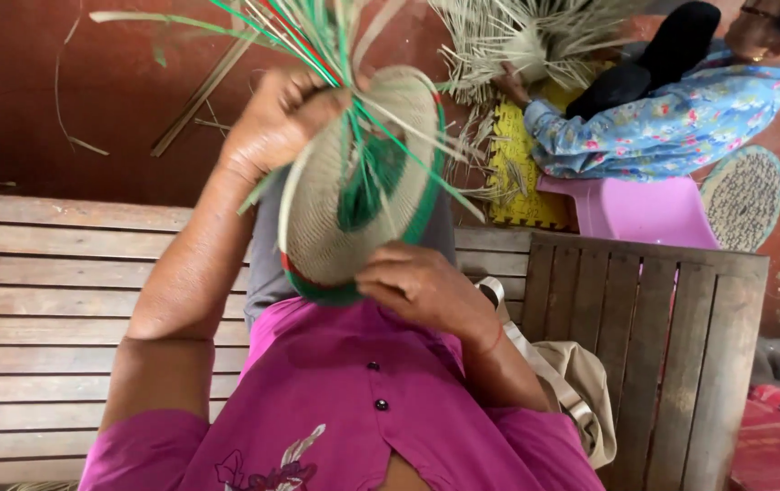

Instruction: The person is weaving the handle of a fan using green and natural fibers, carefully interlacing them to create a sturdy structure.

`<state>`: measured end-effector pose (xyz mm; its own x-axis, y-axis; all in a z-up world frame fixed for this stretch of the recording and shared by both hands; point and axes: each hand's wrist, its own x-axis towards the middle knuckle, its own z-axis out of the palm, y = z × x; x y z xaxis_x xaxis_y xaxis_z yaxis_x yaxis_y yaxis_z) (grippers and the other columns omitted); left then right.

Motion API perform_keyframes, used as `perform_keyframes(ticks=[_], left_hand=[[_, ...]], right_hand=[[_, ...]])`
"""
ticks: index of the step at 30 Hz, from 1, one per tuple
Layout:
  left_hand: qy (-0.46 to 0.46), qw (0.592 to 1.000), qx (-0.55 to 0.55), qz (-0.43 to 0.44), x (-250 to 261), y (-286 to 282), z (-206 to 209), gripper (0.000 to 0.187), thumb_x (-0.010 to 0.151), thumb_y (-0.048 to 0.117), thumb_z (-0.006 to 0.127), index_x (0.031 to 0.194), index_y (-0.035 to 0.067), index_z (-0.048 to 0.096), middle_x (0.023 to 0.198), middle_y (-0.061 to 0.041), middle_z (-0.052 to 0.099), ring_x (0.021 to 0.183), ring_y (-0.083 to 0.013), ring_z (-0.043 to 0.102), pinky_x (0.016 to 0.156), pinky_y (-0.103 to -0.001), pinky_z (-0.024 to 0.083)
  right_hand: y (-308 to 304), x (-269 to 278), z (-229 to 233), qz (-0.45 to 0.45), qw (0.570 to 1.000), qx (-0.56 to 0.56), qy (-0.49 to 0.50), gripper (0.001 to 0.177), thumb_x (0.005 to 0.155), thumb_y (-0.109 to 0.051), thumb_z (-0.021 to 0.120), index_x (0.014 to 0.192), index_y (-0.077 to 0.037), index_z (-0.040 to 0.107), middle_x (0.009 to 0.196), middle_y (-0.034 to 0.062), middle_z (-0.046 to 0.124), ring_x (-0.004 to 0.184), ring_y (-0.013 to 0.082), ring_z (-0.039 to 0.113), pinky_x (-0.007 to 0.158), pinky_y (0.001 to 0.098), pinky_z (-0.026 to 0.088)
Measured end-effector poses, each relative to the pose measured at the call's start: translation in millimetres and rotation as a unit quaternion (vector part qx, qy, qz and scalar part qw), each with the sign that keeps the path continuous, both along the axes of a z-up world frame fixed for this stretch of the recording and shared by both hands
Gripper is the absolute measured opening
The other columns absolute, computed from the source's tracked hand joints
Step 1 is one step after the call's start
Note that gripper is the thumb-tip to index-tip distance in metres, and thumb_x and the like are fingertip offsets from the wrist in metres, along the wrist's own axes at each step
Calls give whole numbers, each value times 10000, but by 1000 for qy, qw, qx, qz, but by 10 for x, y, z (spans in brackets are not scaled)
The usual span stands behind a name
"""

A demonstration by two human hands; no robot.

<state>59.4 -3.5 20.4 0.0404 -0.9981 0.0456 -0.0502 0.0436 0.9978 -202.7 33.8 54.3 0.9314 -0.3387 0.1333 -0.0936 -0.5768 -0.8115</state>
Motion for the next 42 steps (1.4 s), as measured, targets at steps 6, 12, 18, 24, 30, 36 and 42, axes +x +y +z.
perform_keyframes(ticks=[6,12,18,24,30,36,42], left_hand=[[-25,996,-22,-79,133,39,-40,271,1035,153,621,1260,10,677,1280,-89,694,1187,-122,635,1048,-258,506],[67,995,-8,-67,-213,257,37,268,963,68,740,712,51,647,550,10,521,481,-37,408,465,-169,271],[99,995,-6,-27,-54,270,-521,226,970,123,736,1155,-3,706,981,-50,702,836,-89,618,721,-226,519],[41,999,-14,1,52,330,-617,203,952,127,774,1107,0,739,956,-103,657,874,-152,593,772,-325,530],[1,1000,-18,-3,109,368,-408,218,957,103,757,1152,7,743,994,-118,674,939,-160,595,826,-362,538],[18,1000,18,-4,84,317,-329,197,942,107,762,1111,7,742,928,-84,670,852,-138,588,729,-315,529],[-18,1000,25,-2,141,296,-453,148,942,85,760,1052,-11,740,877,-110,657,807,-153,575,669,-334,508]], right_hand=[[-199,-415,271,-55,993,-14,-104,206,986,-135,715,1161,-26,713,1035,140,724,840,229,685,754,351,560],[-360,162,296,-233,946,-160,-161,284,1001,-123,732,1265,-23,696,1236,144,700,1164,321,677,1054,440,537],[-538,493,-407,-270,960,-48,-49,391,1115,-231,554,1434,-5,561,1297,335,654,1250,511,584,1110,632,428],[-757,637,-399,-215,953,-124,-175,178,1046,-142,673,1197,-64,725,1097,165,725,1075,389,703,968,452,536],[-828,722,-538,-202,949,-107,-217,240,895,-177,869,1053,-49,740,1004,167,739,986,368,714,930,464,521],[-761,746,-653,-276,929,-140,-201,159,864,-171,888,1007,-150,822,1108,67,760,1075,266,699,981,375,532],[-769,745,-813,-293,929,-130,-185,123,941,-174,834,1055,-156,790,1108,29,756,1170,243,667,1024,386,447]])
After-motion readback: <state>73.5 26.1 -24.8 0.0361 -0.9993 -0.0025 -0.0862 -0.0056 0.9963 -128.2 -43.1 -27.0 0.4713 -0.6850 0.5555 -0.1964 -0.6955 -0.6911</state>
